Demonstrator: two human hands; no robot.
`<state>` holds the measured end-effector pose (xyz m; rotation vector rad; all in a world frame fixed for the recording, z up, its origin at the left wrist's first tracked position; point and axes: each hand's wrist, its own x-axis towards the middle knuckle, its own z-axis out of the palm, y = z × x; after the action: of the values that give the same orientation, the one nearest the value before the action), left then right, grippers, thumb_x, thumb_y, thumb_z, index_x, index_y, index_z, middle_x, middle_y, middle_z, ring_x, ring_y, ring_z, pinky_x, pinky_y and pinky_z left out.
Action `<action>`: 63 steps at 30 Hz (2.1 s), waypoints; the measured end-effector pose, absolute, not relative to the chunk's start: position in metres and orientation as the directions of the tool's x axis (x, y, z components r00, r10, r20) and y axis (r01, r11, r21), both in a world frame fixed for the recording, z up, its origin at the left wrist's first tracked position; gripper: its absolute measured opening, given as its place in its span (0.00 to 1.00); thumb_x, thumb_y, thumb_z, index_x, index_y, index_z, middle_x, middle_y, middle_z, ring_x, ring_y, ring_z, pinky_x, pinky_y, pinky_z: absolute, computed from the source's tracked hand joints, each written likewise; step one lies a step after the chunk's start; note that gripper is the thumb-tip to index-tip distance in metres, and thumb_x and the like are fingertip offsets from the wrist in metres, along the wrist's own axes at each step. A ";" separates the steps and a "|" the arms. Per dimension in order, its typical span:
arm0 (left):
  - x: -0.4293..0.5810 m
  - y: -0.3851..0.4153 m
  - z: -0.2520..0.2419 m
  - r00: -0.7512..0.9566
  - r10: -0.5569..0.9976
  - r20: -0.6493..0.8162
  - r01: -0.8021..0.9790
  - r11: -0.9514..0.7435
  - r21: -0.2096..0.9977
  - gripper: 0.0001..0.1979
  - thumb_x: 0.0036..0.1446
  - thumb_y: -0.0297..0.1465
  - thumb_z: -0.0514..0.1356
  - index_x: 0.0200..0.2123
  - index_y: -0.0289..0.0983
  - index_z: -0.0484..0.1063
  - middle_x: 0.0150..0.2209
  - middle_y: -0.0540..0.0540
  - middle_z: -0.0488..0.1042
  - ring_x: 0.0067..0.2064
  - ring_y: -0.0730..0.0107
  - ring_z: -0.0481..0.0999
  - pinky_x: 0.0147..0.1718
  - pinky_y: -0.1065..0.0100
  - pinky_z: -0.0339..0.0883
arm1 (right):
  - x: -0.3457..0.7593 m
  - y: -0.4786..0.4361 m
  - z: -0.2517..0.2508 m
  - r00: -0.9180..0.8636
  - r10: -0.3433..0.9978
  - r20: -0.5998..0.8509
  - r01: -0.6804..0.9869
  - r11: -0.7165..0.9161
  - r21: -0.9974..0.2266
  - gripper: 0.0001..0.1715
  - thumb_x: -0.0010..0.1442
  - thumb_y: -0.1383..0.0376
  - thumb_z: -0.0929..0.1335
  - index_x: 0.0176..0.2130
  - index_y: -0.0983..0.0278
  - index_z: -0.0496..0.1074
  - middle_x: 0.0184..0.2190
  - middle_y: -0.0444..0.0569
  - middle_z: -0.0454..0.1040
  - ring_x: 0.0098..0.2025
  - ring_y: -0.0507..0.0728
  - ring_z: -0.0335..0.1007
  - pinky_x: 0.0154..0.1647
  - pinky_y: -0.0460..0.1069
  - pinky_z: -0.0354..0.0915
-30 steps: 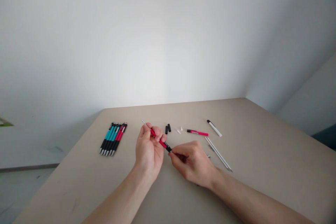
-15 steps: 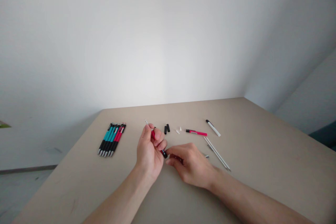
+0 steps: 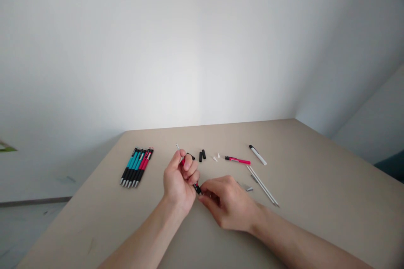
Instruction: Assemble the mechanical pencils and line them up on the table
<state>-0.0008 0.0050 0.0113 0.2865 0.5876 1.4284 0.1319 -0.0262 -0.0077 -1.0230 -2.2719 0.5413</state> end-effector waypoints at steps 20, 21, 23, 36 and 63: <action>-0.002 0.012 0.006 -0.033 0.999 -0.032 -0.850 -0.012 0.526 0.09 0.63 0.27 0.50 0.29 0.37 0.65 0.20 0.53 0.60 0.20 0.77 0.57 0.21 0.73 0.57 | 0.133 -0.025 -0.016 -0.369 0.915 0.162 0.413 0.318 -0.853 0.17 0.62 0.69 0.61 0.26 0.68 0.73 0.16 0.42 0.69 0.17 0.47 0.57 0.18 0.42 0.51; 0.000 0.012 0.006 -0.046 0.999 -0.027 -0.839 -0.024 0.543 0.09 0.62 0.27 0.50 0.29 0.37 0.65 0.20 0.53 0.61 0.20 0.77 0.58 0.22 0.73 0.58 | 0.133 -0.024 -0.016 -0.360 0.918 0.166 0.406 0.314 -0.858 0.17 0.61 0.69 0.61 0.26 0.68 0.73 0.16 0.42 0.69 0.16 0.47 0.57 0.18 0.42 0.51; 0.001 0.012 0.008 -0.075 0.997 -0.028 -0.820 -0.045 0.571 0.09 0.62 0.27 0.51 0.29 0.37 0.65 0.20 0.52 0.62 0.21 0.76 0.59 0.24 0.72 0.60 | 0.134 -0.023 -0.016 -0.343 0.921 0.182 0.407 0.320 -0.856 0.17 0.60 0.69 0.61 0.23 0.68 0.71 0.15 0.41 0.67 0.17 0.46 0.56 0.19 0.42 0.51; -0.011 0.023 0.011 -0.134 0.990 -0.051 -0.846 -0.088 0.525 0.10 0.64 0.25 0.49 0.30 0.35 0.65 0.21 0.53 0.63 0.20 0.80 0.58 0.23 0.74 0.60 | 0.135 -0.023 -0.009 -0.308 0.907 0.288 0.460 0.407 -0.789 0.15 0.56 0.68 0.64 0.19 0.67 0.67 0.15 0.39 0.59 0.18 0.46 0.48 0.19 0.44 0.46; 0.008 0.002 -0.007 0.355 0.924 -0.144 -0.455 0.305 0.837 0.10 0.53 0.31 0.62 0.27 0.35 0.64 0.20 0.54 0.62 0.20 0.80 0.58 0.19 0.74 0.56 | 0.139 -0.017 -0.011 -0.176 0.956 0.235 0.378 0.286 -0.880 0.19 0.64 0.65 0.60 0.24 0.66 0.70 0.22 0.45 0.75 0.22 0.49 0.64 0.23 0.43 0.57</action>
<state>0.0079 0.0016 -0.0074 0.7920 0.7124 1.0227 0.1391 -0.0167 -0.0108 -1.2227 -1.7173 0.8674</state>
